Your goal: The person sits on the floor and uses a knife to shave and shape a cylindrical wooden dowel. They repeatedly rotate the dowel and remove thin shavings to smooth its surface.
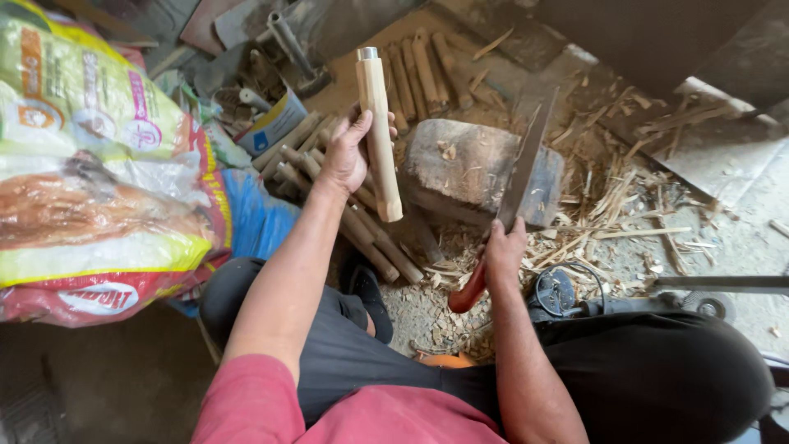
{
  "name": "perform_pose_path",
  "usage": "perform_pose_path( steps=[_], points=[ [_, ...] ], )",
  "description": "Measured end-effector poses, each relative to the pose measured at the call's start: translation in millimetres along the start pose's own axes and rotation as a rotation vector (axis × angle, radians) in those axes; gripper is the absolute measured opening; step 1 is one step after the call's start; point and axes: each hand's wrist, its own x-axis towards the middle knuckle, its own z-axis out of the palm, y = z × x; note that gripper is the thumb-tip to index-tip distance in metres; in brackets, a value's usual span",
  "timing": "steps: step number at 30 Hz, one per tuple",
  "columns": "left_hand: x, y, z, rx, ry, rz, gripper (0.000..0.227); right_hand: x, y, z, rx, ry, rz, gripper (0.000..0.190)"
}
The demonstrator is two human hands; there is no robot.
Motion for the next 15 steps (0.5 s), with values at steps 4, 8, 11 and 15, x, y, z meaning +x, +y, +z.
perform_pose_path(
  steps=[4, 8, 11, 15],
  points=[
    [-12.7, 23.3, 57.2, 0.053, 0.019, -0.027, 0.042, -12.3, -7.4, 0.0, -0.015, -0.11, -0.375, 0.019],
    [-18.9, 30.2, 101.4, 0.052, -0.122, 0.024, 0.047, -20.6, -4.7, 9.1, 0.08, -0.408, -0.022, 0.016],
    [-34.2, 30.8, 118.2, 0.023, -0.154, 0.046, 0.051, -33.6, 9.4, 11.5, -0.101, -0.415, -0.304, 0.016],
    [-27.8, 25.1, 143.2, -0.03, -0.174, 0.043, 0.049, -18.5, 3.3, -5.9, -0.039, -0.195, -0.013, 0.017]
  ],
)
